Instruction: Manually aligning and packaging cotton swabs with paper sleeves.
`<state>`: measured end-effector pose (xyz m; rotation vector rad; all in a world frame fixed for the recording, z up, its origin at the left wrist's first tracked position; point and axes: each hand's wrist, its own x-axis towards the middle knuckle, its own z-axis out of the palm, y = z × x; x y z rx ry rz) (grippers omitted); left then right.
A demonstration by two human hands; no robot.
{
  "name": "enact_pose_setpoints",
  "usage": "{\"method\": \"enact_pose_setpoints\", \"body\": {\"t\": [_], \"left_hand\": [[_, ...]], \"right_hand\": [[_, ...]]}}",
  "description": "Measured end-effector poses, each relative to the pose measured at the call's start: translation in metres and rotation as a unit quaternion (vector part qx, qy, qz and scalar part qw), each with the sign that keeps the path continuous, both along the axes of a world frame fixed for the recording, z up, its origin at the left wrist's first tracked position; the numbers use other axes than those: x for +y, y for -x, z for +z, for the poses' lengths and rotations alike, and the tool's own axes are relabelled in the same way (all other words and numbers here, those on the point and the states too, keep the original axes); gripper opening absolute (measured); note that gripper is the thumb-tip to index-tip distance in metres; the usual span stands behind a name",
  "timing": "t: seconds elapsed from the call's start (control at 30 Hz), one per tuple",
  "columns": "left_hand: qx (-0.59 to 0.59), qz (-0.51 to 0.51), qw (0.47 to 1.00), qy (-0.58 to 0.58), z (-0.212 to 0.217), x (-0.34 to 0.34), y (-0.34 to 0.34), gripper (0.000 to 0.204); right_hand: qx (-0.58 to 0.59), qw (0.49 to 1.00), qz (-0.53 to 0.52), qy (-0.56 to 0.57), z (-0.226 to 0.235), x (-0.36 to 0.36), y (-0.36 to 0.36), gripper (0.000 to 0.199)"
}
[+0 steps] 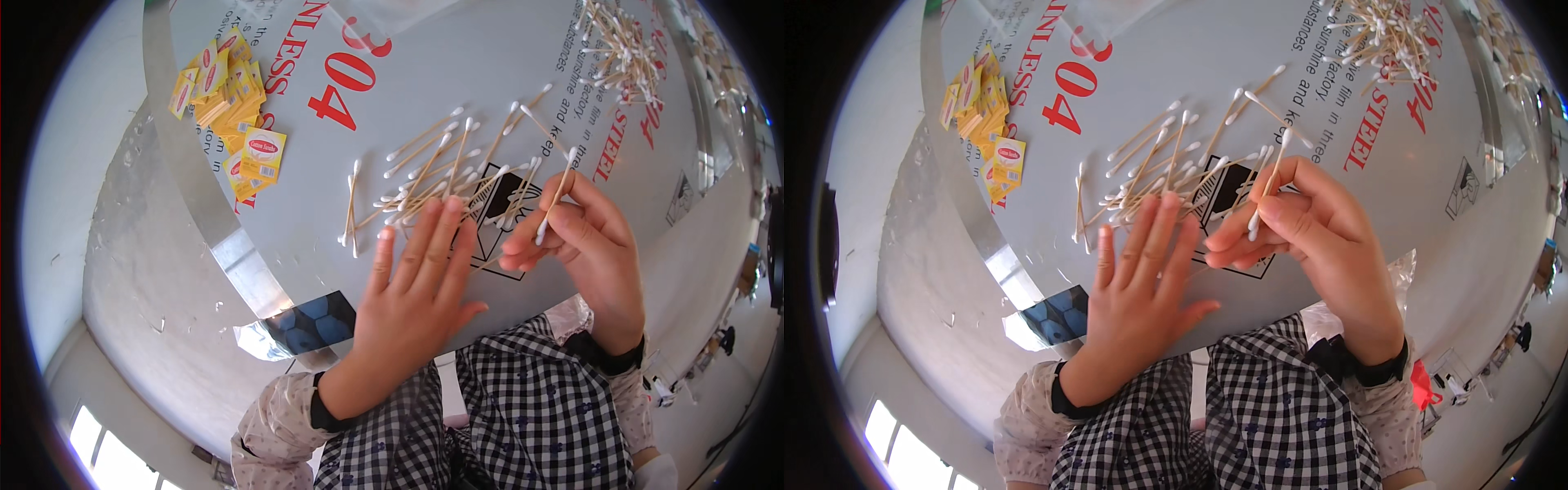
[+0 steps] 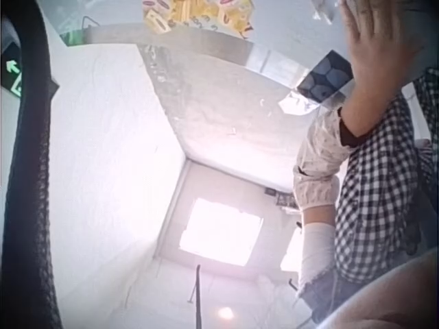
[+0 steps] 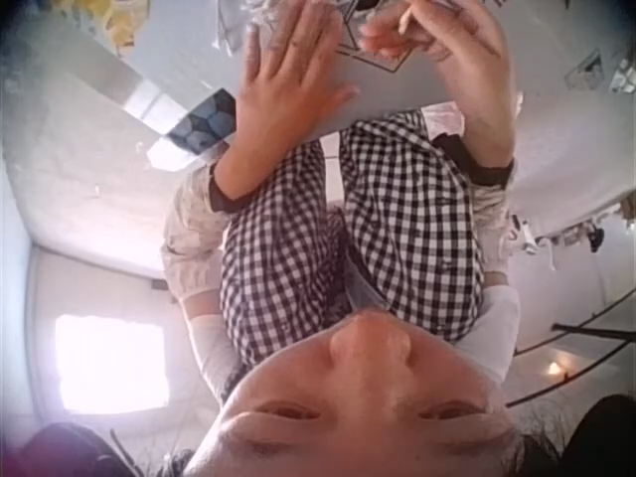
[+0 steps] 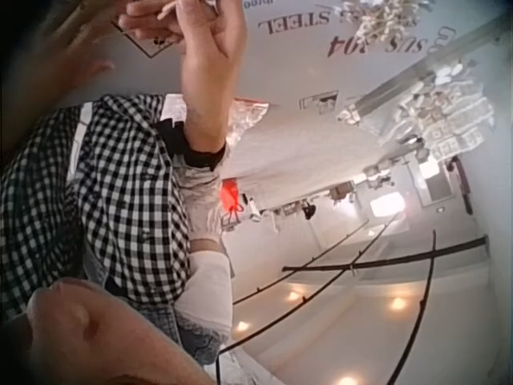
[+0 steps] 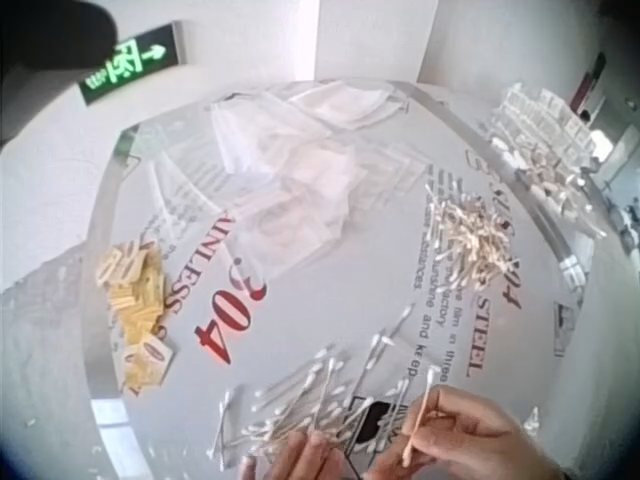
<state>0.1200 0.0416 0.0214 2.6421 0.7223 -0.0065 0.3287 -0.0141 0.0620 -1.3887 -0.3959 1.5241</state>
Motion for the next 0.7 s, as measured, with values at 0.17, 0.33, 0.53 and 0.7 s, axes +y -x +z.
{"method": "enact_pose_setpoints", "body": {"t": [0.17,0.33,0.53,0.7], "left_hand": [[-0.186,0.02,0.982,0.031,0.012,0.011,0.031,0.04],[-0.254,0.0,0.959,0.124,0.001,0.011,0.045,0.04],[-0.253,-0.048,0.953,0.158,-0.008,0.002,0.049,0.044],[-0.216,-0.062,0.966,0.127,0.0,0.003,0.045,0.048]], "right_hand": [[-0.011,0.999,-0.053,-0.002,-0.004,0.002,0.005,0.011],[-0.002,0.999,-0.035,-0.011,-0.001,0.002,0.004,0.007],[-0.026,0.999,-0.035,-0.005,-0.003,0.0,0.006,0.006],[-0.047,0.997,-0.046,-0.036,-0.007,-0.003,0.0,0.007]]}}
